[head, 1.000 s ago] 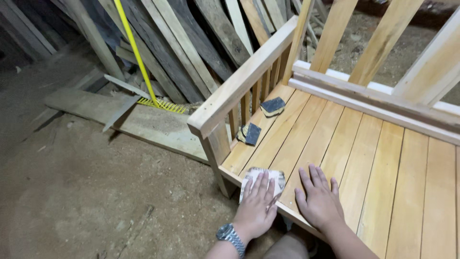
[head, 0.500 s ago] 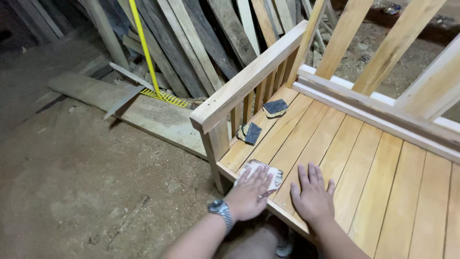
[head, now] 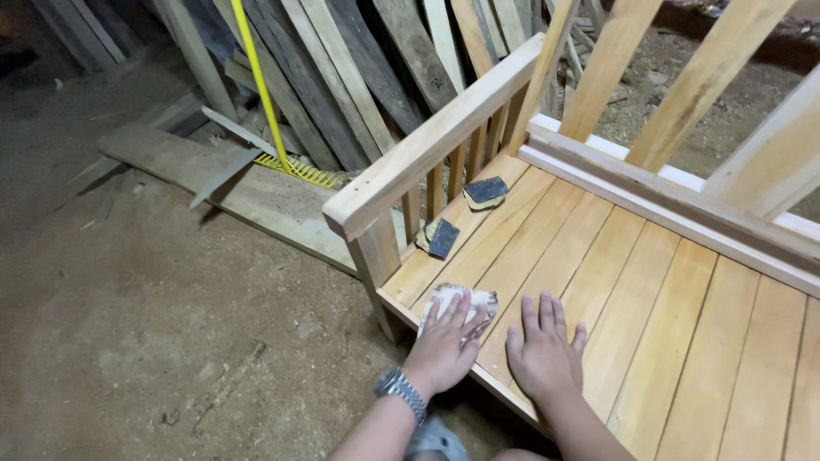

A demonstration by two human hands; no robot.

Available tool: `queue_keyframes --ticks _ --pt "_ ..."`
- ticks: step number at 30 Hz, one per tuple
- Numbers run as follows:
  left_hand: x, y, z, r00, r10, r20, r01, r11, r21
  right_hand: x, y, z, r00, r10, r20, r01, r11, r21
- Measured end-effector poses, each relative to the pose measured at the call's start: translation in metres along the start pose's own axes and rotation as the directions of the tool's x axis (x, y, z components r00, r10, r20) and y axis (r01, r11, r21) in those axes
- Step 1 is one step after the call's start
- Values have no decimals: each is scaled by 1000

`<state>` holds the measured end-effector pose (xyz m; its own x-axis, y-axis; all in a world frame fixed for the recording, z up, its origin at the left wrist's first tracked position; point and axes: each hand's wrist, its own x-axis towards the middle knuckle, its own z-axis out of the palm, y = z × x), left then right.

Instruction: The person sands a wooden bench or crib frame, first rubbing sandpaper along the horizontal rail between the slats and then wiping the sandpaper across the slatted seat boards, working section by section. At the end they use a sanding block on the outer edge of the frame.

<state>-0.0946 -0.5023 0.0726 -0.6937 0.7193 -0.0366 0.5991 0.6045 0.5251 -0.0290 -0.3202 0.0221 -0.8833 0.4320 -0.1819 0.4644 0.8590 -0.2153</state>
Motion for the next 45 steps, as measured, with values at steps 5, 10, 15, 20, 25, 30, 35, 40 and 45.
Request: queue_keyframes --ticks 5,10,15,20,25,30,35,40,45 --pt "-45 9 -56 946 -302 -120 136 704 -697 1 2 4 998 -21 -57 19 999 -29" --pt "-67 -23 -61 706 -388 -592 -240 656 -716 7 -17 7 997 -49 -62 47 998 -30" --pt "-16 -79 -48 581 -535 -613 -73 717 -694 19 -79 8 965 -262 6 262 965 -5" --pt "46 -115 -50 607 -776 -174 -175 84 -981 19 -100 -6 959 -275 68 277 960 -27" --pt "32 -105 -36 630 -614 -476 -378 292 -878 18 -102 -14 957 -288 46 289 956 -37" --pt "39 -113 -39 621 -607 -496 -363 337 -868 26 -109 -13 960 -269 74 274 959 -73" --pt "33 -118 -30 615 -589 -524 -210 518 -829 32 -108 -7 962 -268 44 270 962 -43" --pt "23 -116 -43 744 -515 -425 -227 404 -886 31 -105 -3 965 -260 14 261 964 -60" --pt "29 -93 -40 652 -537 -535 -164 590 -791 40 -106 -2 962 -273 -22 273 962 -16"
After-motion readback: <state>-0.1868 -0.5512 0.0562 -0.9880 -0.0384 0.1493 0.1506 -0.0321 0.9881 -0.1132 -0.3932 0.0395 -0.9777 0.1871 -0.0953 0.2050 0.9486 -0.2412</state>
